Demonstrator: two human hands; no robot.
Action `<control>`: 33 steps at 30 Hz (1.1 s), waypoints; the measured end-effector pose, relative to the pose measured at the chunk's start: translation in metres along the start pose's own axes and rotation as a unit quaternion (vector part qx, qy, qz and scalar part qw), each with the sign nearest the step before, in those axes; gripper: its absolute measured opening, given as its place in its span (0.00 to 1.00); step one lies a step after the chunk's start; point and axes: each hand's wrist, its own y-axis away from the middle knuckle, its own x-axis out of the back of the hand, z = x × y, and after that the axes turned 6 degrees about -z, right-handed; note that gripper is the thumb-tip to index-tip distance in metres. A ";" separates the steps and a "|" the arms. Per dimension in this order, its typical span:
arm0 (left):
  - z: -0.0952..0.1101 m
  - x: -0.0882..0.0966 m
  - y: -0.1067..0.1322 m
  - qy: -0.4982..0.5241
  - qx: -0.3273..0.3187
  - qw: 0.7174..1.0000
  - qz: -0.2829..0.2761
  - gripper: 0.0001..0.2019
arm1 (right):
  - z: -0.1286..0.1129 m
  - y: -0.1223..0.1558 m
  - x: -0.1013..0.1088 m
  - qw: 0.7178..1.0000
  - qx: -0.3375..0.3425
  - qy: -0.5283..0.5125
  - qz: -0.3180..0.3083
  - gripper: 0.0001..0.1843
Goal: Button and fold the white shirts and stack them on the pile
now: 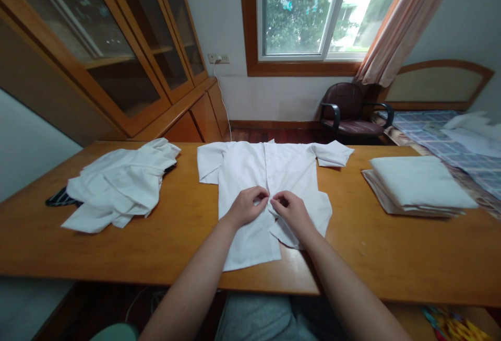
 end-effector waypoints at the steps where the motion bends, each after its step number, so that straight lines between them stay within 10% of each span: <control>1: -0.001 0.000 0.000 0.011 0.006 1.000 0.001 0.04 | 0.000 0.000 -0.001 1.000 0.001 0.003 0.001 0.07; 33: -0.005 0.002 -0.007 0.108 0.050 0.993 -0.021 0.04 | -0.002 0.001 0.000 0.999 0.028 0.037 0.003 0.08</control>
